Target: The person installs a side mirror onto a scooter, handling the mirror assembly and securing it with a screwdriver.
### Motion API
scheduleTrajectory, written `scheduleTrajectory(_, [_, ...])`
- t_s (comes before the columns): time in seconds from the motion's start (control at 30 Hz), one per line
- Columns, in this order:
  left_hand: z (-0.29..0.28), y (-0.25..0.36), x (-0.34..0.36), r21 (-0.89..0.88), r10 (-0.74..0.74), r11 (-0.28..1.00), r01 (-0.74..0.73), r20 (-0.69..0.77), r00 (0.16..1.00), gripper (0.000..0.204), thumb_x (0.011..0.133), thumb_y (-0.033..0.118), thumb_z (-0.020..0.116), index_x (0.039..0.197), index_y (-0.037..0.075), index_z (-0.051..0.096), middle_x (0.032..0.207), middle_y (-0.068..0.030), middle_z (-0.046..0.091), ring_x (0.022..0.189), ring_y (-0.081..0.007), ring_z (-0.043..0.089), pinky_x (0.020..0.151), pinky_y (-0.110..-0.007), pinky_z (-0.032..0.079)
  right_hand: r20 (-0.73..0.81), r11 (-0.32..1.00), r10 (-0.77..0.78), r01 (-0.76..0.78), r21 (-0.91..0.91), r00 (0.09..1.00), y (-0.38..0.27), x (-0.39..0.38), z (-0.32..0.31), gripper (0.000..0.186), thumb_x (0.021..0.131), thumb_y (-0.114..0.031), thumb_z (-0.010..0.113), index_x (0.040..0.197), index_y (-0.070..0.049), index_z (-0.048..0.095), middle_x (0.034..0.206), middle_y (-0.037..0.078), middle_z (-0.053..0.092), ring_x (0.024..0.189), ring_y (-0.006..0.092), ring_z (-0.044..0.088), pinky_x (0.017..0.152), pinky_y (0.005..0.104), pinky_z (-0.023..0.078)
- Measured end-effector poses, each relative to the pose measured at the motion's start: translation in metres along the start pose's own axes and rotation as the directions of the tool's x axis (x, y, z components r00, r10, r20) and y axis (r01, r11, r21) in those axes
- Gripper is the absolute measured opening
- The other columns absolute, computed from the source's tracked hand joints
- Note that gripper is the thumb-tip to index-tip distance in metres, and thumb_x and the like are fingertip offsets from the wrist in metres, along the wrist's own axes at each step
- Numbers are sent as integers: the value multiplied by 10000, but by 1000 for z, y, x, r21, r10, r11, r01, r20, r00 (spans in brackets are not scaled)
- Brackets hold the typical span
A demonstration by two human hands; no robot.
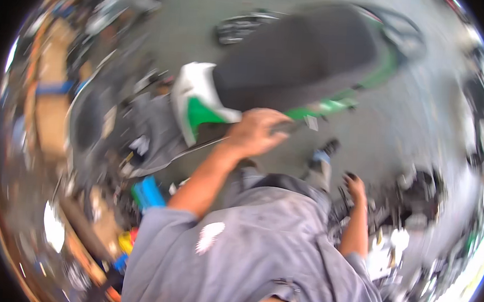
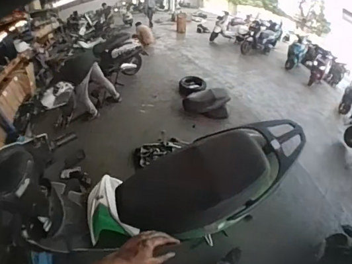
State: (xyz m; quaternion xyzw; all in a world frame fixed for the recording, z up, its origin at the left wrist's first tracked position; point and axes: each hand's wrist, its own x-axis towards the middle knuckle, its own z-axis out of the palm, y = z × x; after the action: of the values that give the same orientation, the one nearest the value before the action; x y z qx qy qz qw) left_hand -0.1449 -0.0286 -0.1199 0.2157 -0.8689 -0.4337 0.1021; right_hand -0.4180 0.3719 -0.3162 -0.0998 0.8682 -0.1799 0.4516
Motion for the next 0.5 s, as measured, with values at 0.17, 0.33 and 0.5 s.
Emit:
scheduleTrajectory(0.17, [48, 26, 106, 81, -85, 990, 112, -286, 955, 191, 847, 50, 683, 1035, 17, 699, 1030, -116, 708, 995, -265, 669, 912, -359, 501, 112, 994, 87, -94, 61, 990, 18, 100, -34, 449, 879, -315, 677, 1238, -47, 653, 1090, 134, 712, 880, 206, 683, 846, 337, 523])
scheduleTrajectory(0.33, [126, 51, 261, 237, -98, 946, 220, -439, 893, 361, 905, 88, 645, 1244, -11, 570, 1307, -158, 566, 1238, -290, 535, 1053, -411, 415, 140, 971, 238, -241, 0, 961, 65, 242, -57, 419, 867, -339, 667, 1217, -107, 674, 1180, 156, 683, 1116, 299, 639, 973, 394, 488])
scheduleTrajectory(0.5, [170, 43, 336, 496, -38, 791, 358, -545, 838, 552, 955, 310, 555, 1369, -38, 444, 1380, -204, 457, 1259, -325, 456, 1078, -445, 339, 145, 966, 250, -257, 33, 957, 88, 393, -71, 432, 865, -339, 641, 1208, -77, 644, 1218, 206, 644, 1184, 354, 583, 1003, 424, 467])
